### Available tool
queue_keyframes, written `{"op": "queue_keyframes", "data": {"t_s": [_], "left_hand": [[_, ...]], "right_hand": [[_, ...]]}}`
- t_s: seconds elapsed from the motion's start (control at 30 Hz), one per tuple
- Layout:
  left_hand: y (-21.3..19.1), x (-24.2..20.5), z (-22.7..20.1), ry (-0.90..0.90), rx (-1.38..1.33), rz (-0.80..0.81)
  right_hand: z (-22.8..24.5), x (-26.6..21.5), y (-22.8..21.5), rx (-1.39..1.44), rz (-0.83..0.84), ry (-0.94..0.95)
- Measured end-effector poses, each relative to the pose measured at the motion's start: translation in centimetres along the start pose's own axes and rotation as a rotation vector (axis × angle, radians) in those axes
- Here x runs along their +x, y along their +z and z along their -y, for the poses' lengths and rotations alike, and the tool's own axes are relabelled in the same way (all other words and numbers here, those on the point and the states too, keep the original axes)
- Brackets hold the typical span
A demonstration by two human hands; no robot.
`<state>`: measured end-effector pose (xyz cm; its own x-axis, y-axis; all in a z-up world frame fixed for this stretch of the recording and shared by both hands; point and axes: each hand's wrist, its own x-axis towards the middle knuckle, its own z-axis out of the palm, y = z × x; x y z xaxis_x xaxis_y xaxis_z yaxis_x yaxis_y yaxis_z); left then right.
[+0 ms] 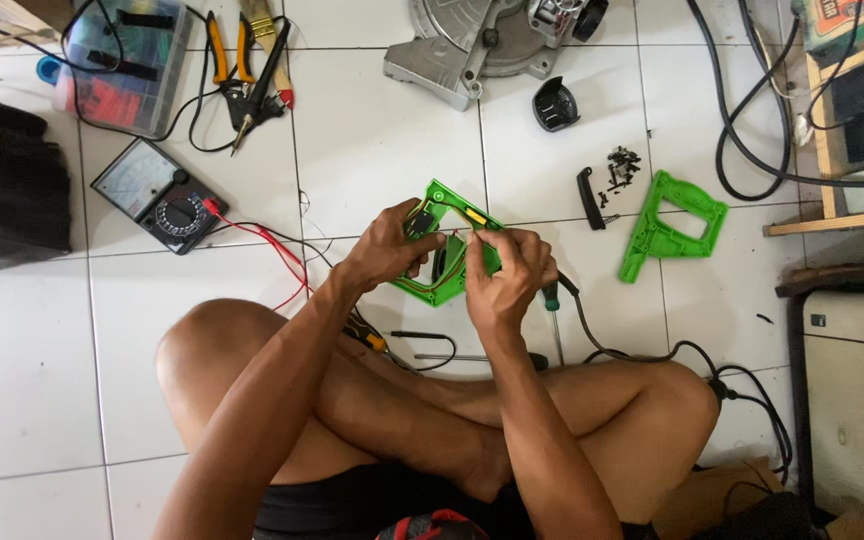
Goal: The person sits on the floor and disassembles a green power tool, removing the handle and casing to access the internal motor and wiring. They use a screwdriver to loosen screws and a multimeter to test electrical connections within the device.
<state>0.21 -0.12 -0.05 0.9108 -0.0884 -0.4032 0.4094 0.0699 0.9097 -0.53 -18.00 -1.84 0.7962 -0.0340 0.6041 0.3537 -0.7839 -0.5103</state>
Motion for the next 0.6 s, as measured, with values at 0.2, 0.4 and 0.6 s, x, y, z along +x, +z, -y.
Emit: {"op": "queue_keyframes", "data": {"t_s": [0.2,0.4,0.6], "left_hand": [[0.0,1.0,1.7,0.005,0.077,-0.009],[0.4,-1.5,-2.5,0.005,0.220,-0.037],[0.4,-0.2,-1.0,0.033,0.274,-0.012]], "right_hand": [[0.3,-0.1,-0.8,-0.008,0.048,-0.058],[-1.4,0.6,-0.4,0.017,0.064,0.020],[1.1,2.9,-0.9,-0.091,0.176,-0.196]]}}
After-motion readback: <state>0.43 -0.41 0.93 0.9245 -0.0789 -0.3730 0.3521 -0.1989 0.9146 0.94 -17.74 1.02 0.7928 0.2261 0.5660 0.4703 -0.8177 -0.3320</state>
